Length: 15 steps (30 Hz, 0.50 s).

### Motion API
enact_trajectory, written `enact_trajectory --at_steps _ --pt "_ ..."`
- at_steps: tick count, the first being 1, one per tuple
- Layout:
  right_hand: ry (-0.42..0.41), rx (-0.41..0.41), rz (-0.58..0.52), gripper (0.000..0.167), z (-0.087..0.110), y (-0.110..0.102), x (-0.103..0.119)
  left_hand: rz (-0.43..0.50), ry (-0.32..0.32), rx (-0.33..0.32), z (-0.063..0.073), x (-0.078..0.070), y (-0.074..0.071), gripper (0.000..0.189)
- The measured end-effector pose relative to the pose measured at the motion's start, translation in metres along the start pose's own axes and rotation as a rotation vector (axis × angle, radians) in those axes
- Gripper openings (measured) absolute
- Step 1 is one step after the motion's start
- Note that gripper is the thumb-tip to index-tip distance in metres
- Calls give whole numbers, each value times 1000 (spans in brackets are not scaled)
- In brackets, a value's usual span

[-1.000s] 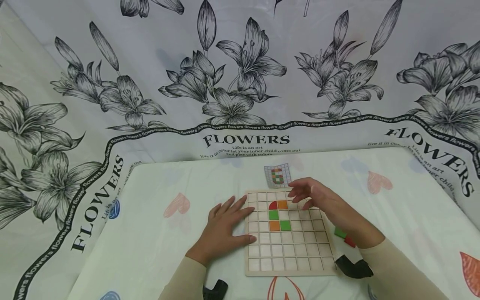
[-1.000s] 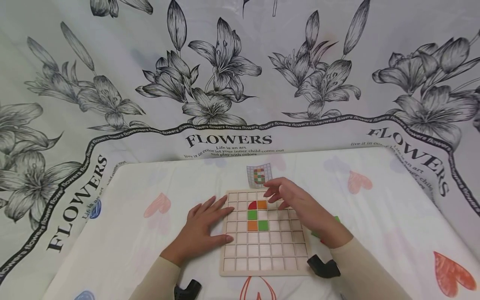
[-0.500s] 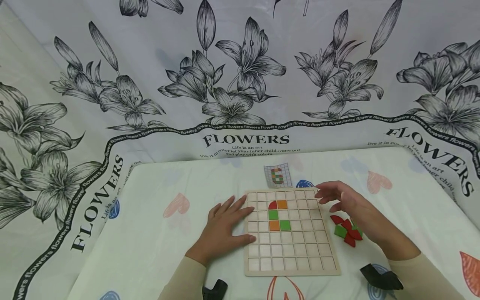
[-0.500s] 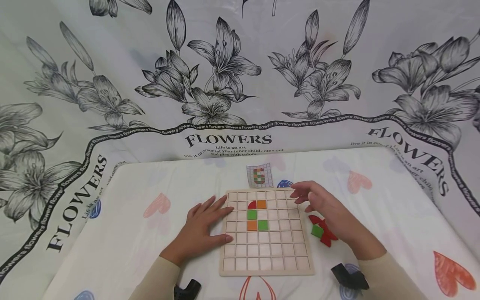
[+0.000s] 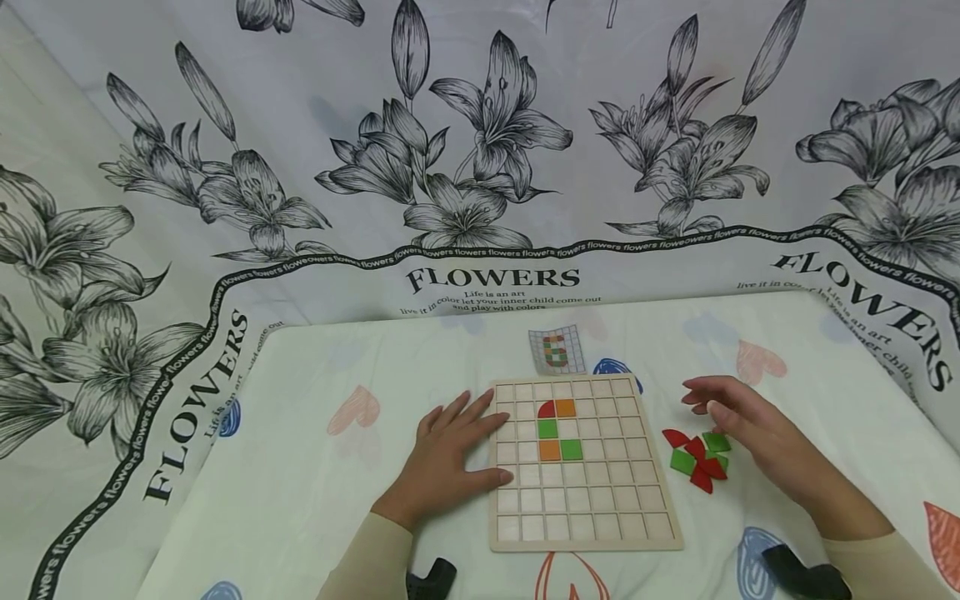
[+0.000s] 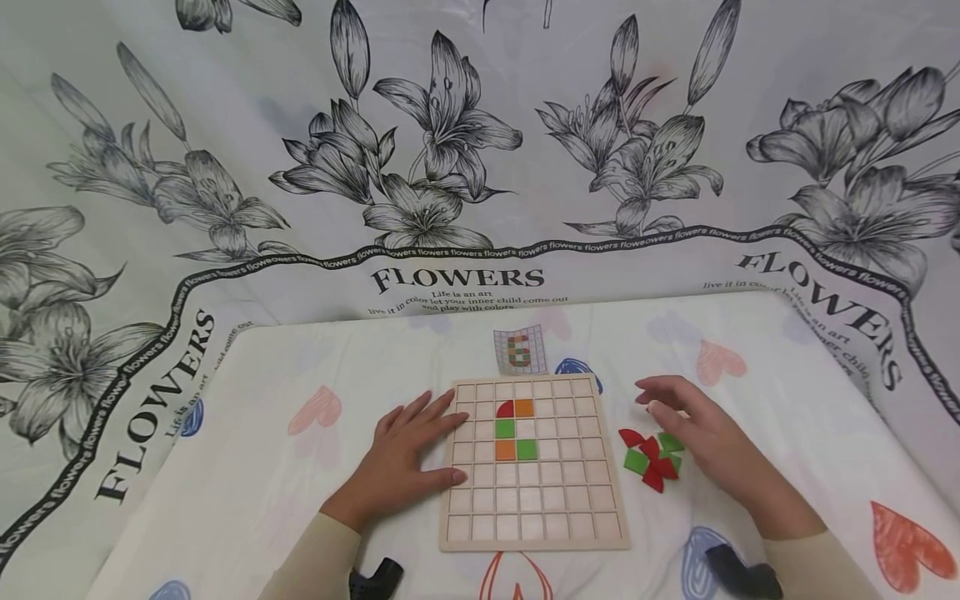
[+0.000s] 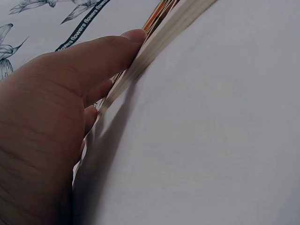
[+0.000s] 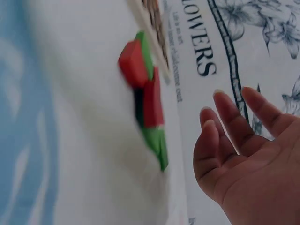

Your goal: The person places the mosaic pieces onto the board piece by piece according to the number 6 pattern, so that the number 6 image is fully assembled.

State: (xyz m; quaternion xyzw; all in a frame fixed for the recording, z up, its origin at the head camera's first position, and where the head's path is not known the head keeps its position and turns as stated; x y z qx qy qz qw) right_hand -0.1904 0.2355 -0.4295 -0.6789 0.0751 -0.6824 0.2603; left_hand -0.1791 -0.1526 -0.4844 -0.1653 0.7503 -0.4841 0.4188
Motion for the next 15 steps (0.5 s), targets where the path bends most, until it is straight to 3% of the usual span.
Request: enact_trajectory --at_steps 7,15 --pt "98 -117 131 34 2 -21 -34 1 -6 6 -1 -1 0 82" --pt "198 -72 180 33 1 -21 -56 -6 -21 9 -1 -2 -1 81"
Point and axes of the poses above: each hand's wrist, its own z-axis away from the middle knuckle, its own y-axis out of the palm, x = y × z, the point moved 8 cm from there along -z, towards the middle knuckle, and after that the axes turned 15 degrees about y, right-handed, at the moved point
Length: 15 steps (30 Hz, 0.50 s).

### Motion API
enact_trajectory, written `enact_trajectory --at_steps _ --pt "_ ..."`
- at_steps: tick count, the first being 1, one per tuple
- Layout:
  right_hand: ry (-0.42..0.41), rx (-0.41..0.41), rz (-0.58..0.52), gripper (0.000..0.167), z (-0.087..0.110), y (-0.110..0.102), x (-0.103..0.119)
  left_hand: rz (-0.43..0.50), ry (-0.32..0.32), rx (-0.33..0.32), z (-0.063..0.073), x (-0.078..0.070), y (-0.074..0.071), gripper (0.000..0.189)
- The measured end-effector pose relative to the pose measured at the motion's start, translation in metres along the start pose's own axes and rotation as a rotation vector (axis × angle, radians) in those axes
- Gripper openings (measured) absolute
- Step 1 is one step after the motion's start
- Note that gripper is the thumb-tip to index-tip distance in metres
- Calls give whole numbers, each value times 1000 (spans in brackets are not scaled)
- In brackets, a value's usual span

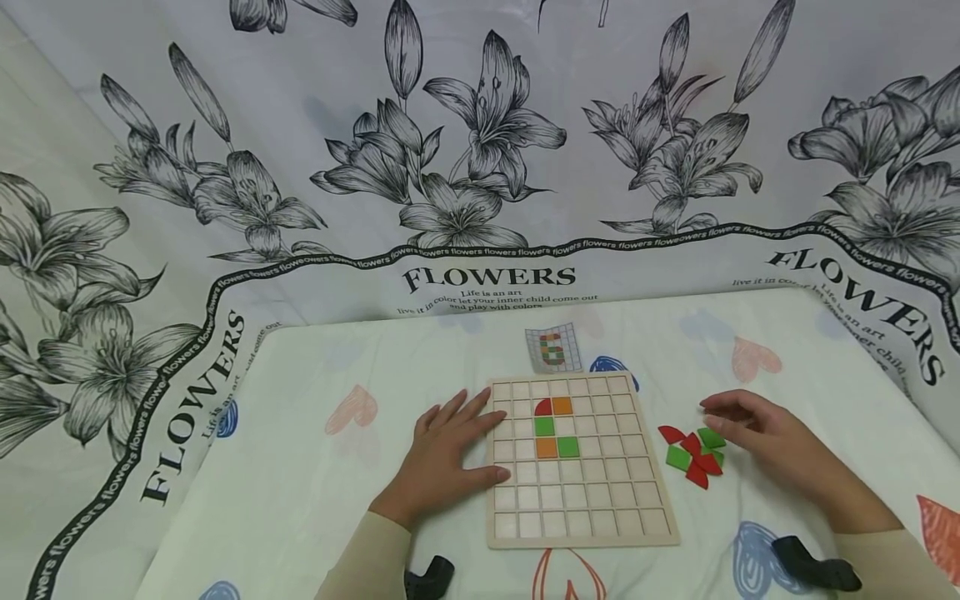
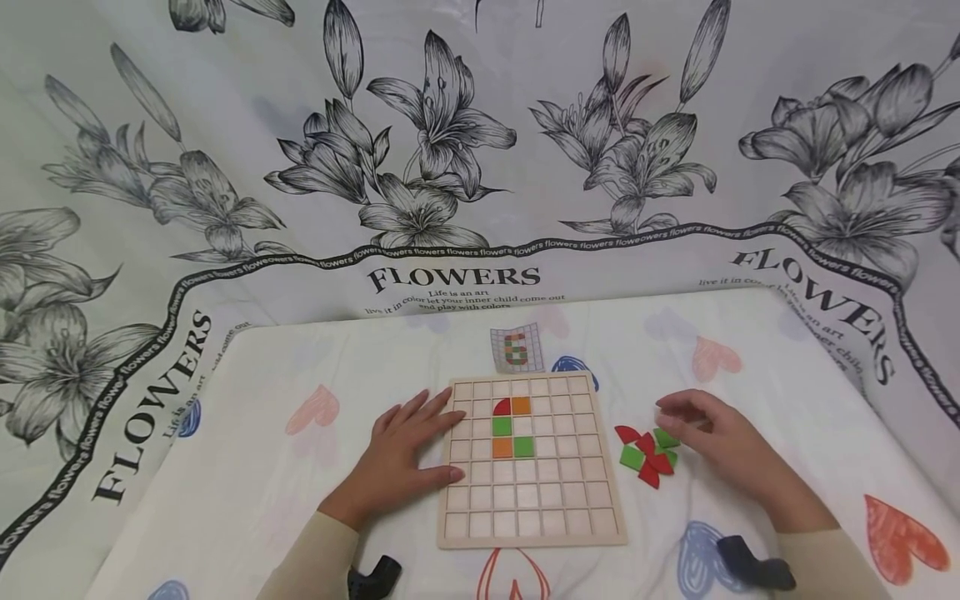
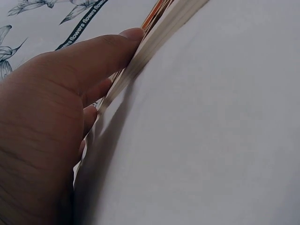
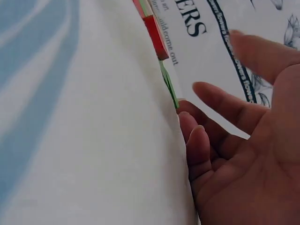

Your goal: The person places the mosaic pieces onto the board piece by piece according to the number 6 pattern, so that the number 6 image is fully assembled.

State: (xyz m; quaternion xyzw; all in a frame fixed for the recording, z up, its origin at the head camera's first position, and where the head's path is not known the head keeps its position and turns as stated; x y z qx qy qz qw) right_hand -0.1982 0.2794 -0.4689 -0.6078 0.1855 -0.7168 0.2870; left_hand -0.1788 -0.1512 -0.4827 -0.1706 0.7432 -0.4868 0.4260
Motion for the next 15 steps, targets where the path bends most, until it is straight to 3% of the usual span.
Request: enact_trajectory --at_steps 15 --pt "-74 -30 104 33 2 1 2 6 -1 2 0 -1 -1 81"
Point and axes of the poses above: each hand's wrist, its own z-axis away from the middle knuckle, its own y-axis out of the palm, x = y × z, the point moved 8 cm from there along -z, towards the middle knuckle, and after that the axes turned 15 degrees about y, right-handed, at the moved point
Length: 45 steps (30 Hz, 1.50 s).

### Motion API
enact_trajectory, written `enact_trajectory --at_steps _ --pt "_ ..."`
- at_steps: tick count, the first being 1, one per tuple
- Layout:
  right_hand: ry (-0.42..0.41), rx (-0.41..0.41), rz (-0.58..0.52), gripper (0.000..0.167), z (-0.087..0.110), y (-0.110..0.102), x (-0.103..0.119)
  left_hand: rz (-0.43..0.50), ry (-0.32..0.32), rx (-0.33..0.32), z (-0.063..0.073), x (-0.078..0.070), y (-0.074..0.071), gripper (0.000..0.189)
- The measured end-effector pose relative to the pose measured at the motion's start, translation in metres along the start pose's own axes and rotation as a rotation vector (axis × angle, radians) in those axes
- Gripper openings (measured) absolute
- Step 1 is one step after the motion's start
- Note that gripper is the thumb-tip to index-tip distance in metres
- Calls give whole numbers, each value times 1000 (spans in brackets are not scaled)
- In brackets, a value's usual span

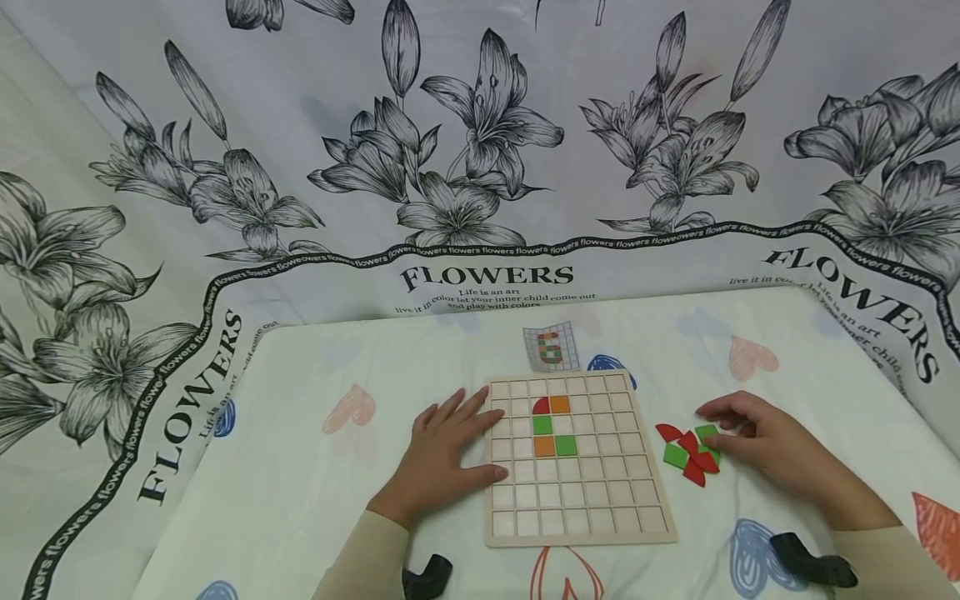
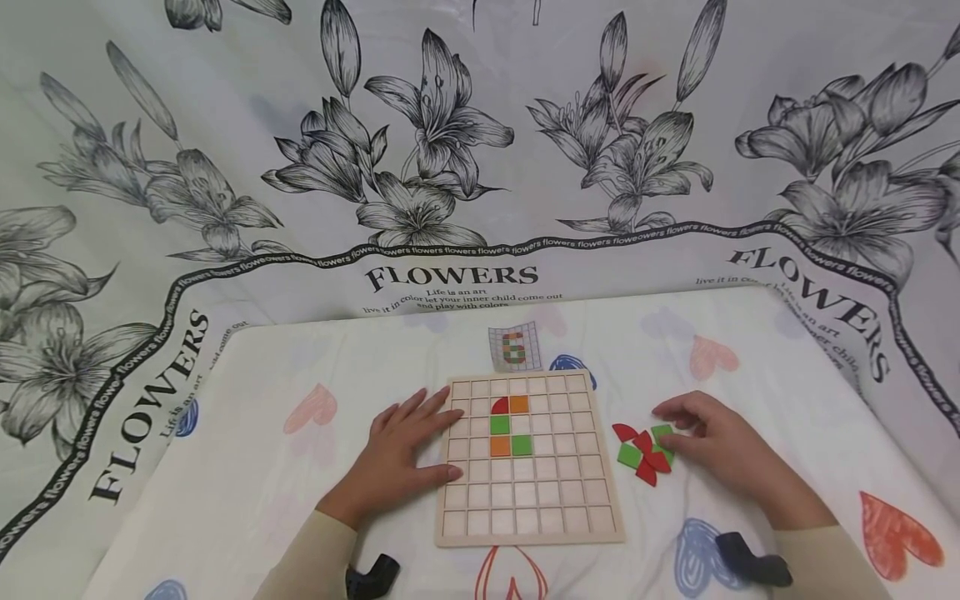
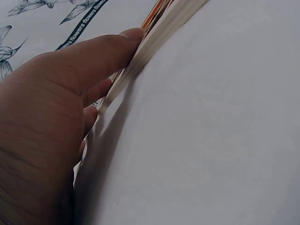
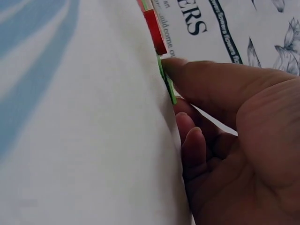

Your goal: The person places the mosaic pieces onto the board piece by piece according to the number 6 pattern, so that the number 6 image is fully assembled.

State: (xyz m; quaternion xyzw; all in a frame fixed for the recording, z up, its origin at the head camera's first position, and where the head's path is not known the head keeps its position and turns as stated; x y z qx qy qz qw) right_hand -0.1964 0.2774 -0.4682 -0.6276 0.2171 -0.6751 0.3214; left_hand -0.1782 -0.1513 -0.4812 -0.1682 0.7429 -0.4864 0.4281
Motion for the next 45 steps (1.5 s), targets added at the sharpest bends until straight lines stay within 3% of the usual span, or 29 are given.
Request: enact_trajectory --at_steps 14,30,40,45 --pt "-34 -24 34 23 0 2 0 -13 -1 7 0 2 1 81" --pt "55 -50 28 21 1 -1 -2 -6 -5 5 0 0 0 81" --pt "63 -109 -42 20 2 -10 7 -1 -2 0 0 -1 -1 81" --pt "48 -73 -123 20 2 -7 14 -4 3 -1 0 -1 -1 81"
Point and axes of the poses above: each hand's wrist, its own z-axis away from the middle knuckle, its own y-axis out of the palm, x = y × z, the point moved 8 cm from there along -z, towards the middle knuckle, and after that the axes turned 15 degrees about y, right-handed, at the moved point
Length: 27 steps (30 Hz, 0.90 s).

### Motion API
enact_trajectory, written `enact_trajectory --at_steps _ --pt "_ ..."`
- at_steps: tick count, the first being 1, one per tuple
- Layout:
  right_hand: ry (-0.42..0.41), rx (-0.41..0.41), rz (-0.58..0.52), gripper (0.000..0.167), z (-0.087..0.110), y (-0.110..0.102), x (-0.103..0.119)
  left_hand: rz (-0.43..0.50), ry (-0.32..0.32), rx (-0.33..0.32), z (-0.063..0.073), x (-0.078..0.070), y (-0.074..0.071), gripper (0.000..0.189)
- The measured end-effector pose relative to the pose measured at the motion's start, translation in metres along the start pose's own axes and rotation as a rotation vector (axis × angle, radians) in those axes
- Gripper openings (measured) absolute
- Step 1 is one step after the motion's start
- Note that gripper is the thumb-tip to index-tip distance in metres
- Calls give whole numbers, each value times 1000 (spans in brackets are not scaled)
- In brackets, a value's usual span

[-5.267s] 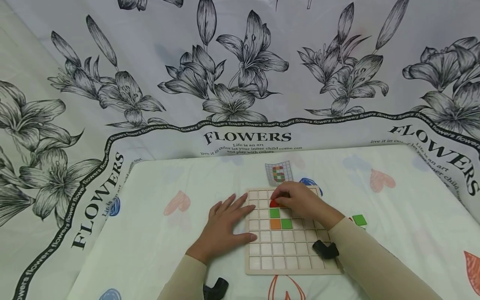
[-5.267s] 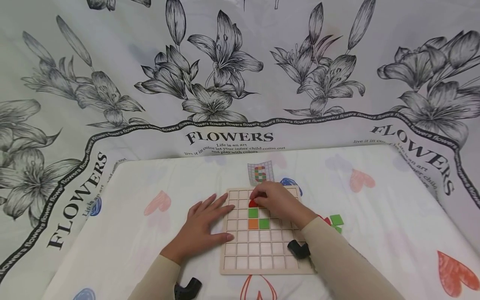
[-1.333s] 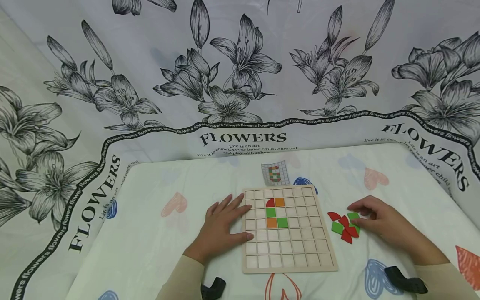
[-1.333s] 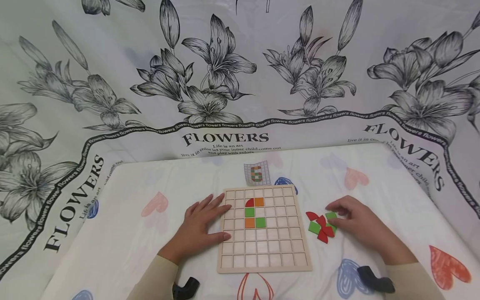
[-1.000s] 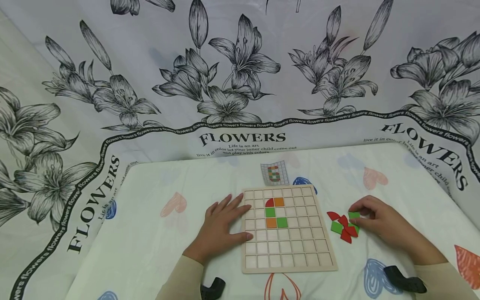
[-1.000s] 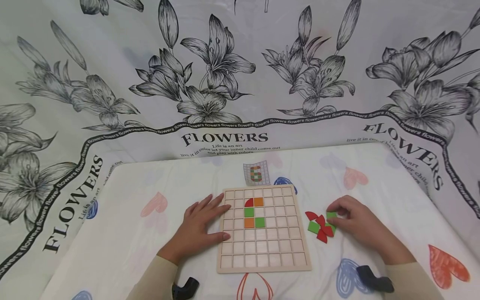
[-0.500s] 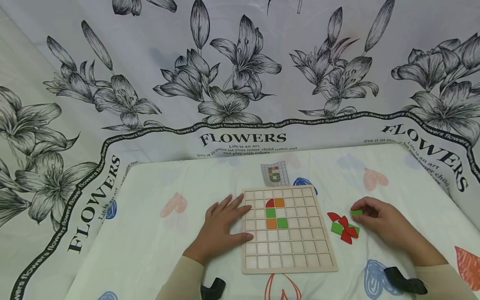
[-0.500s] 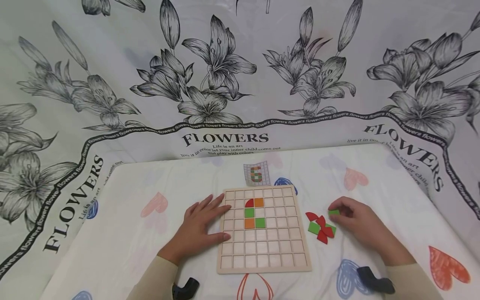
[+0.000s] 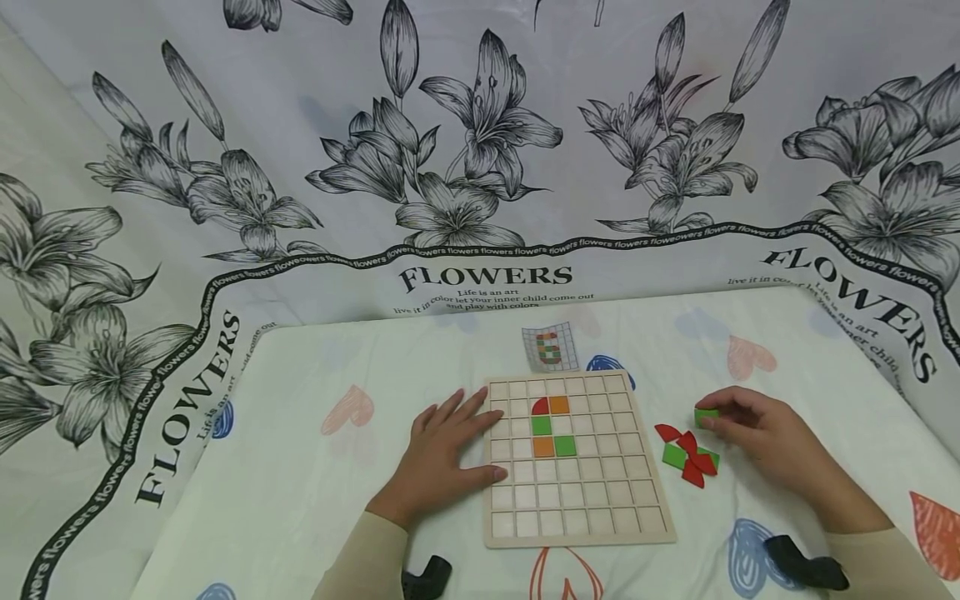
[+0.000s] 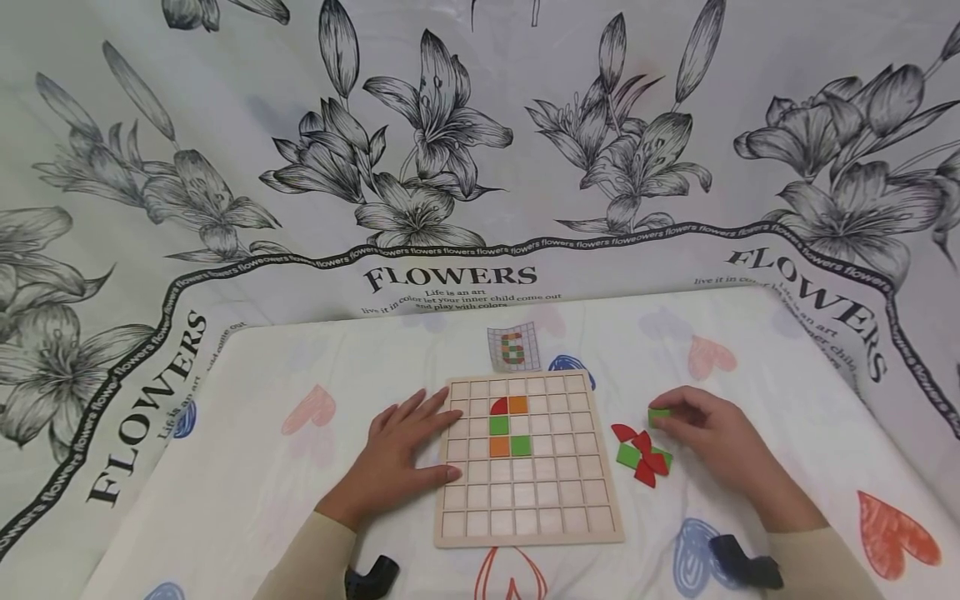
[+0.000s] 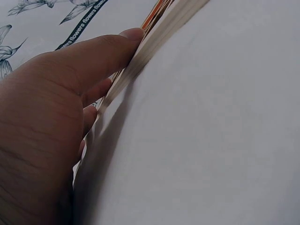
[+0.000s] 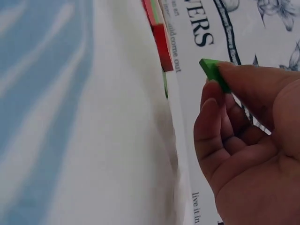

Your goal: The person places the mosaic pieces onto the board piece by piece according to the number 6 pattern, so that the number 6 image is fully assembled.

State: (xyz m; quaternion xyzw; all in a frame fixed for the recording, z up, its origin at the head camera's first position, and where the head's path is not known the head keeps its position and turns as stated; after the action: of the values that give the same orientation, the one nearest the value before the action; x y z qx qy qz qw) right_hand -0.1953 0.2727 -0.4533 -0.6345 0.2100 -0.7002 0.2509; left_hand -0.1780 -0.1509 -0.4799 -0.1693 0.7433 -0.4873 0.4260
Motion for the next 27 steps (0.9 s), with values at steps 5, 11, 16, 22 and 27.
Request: enact_trajectory --at_steps 5,11,16,22,27 --pt "23 70 -85 23 4 10 9 10 1 -3 0 -1 0 81" --pt "-2 119 -158 21 13 20 31 8 -6 -3 2 0 1 81" --pt "-70 146 -195 17 20 32 50 1 -19 1 2 1 1 82" --pt "-116 199 -236 16 26 53 65 -4 -13 2 1 1 2 81" --pt "-165 252 -247 17 28 70 74 -4 -3 -5 1 2 2 81"
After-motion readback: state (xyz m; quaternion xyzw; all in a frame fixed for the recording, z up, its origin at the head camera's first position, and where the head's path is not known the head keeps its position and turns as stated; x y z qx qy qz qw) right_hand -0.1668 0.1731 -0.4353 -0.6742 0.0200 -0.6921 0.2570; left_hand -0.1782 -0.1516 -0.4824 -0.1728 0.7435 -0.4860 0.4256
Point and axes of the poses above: each hand's wrist, its own z-axis away from the middle knuckle, its own y-axis out of the palm, x = y × z, the point moved 8 cm from there along -z, towards the middle knuckle, and after that the axes turned 15 degrees about y, right-handed, at the moved point
